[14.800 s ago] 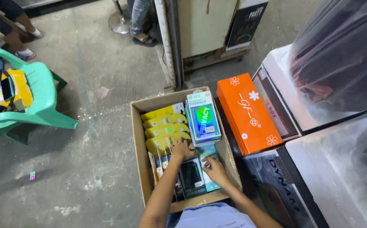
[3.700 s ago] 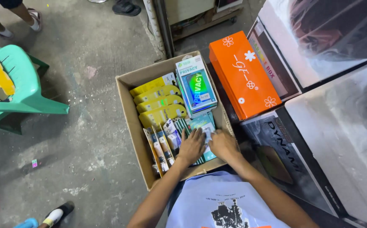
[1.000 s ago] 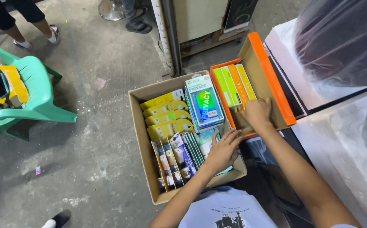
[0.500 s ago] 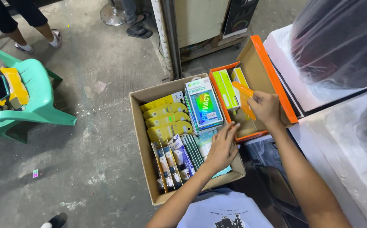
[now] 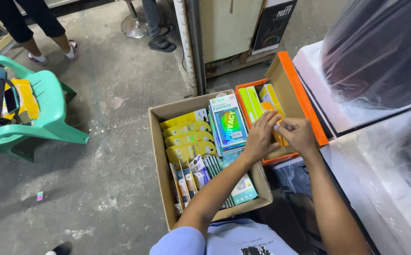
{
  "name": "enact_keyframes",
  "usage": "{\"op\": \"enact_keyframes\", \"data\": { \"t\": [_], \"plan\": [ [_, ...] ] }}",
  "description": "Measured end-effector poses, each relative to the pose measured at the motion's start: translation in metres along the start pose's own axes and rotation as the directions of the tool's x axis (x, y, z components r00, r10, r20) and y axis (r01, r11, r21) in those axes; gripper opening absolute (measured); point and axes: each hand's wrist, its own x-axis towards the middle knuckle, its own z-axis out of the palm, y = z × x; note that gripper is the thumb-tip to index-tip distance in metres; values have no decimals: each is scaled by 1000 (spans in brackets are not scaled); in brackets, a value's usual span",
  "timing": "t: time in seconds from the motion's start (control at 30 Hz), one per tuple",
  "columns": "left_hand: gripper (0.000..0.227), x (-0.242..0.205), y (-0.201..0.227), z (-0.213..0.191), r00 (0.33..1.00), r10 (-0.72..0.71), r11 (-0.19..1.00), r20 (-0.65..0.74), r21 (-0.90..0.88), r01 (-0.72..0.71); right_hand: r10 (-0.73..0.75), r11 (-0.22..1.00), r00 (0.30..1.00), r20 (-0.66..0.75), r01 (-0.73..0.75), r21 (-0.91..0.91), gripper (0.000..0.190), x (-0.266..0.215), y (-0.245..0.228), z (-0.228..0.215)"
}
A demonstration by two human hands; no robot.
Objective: Sorting and organizing various electronic accessories such as chargers and cables from a larger box into smaller branded boxes.
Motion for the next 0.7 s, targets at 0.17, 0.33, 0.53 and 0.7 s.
{"op": "enact_keyframes", "data": {
  "t": [0.17, 0.33, 0.53, 0.7],
  "plan": [
    [104, 2, -2, -17, 988, -64, 971, -144, -239, 28, -145, 892, 989, 13, 125, 434, 33, -8, -28, -21],
    [105, 8, 18, -59, 922, -230, 952, -312, -270, 146, -14, 874, 1000, 15, 5, 487, 47, -3, -29, -13],
    [117, 8, -9, -168, 743, -454, 844, -491, -505, 181, -89, 988, 995, 40, 93, -120, 63, 4, 49, 22],
    [83, -66, -138, -192, 286, -885, 403, -367, -912, 79, 276, 821, 954, 113, -173, -544, 74, 1, 31, 33]
  ]
}}
